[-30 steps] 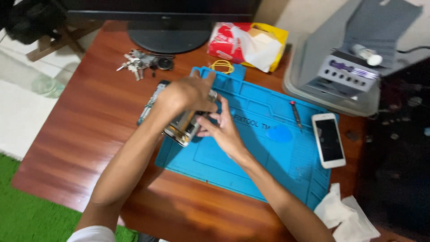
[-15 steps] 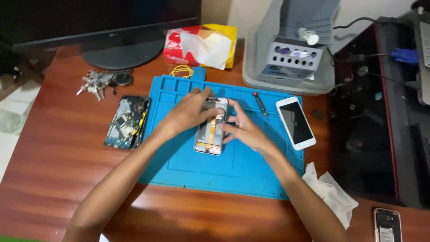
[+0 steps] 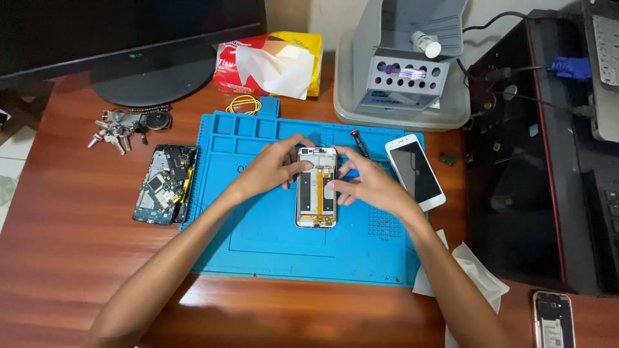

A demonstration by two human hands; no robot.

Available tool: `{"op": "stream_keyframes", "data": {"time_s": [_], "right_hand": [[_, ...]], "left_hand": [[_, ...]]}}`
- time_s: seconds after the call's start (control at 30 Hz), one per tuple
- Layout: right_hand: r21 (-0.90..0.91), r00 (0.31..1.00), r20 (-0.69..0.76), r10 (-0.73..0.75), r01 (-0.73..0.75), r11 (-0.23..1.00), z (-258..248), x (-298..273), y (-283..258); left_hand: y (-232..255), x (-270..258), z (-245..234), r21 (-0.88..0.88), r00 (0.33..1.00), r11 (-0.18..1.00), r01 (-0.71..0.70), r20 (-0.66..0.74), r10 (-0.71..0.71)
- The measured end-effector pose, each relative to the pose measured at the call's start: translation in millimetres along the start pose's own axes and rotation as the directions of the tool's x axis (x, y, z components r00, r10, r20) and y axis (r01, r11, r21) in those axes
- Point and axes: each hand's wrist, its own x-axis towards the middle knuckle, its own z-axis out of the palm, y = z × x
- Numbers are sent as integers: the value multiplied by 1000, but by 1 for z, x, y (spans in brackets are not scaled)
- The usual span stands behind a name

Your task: The person disassembles a smartphone on a blue work mat, removing the motherboard and other internal components. They use a screwdriver to unscrew parts and a prying tool to separate the screen assembly from the phone's frame.

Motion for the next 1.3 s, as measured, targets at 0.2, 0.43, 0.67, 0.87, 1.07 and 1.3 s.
{"op": "stream_keyframes", "data": {"time_s": [0.2,0.43,0.67,0.87,1.07,1.3], "right_hand": [[-107,998,-41,-39,34,994,3,1,-6],[-54,999,-37,-37,35,998,1,7,6],[-51,998,-43,-51,49,998,0,7,6],[-221,982,-129,-135,104,970,0,4,3],[-473,949,-159,-272,169,865,11,-2,-8],[-524,942,-166,-293,168,835,23,-8,-18]], "left_hand": [[-8,3,3,-62,1000,998,2,-30,-4],[-18,4,-2,-104,998,994,-14,-59,8],[1,-3,-27,-436,998,899,24,-35,-44],[-20,3,-50,-609,956,788,89,-170,-239],[-30,1,-41,-763,882,646,15,-294,-368],[-18,-3,-22,-705,895,700,-109,-376,-240]]}}
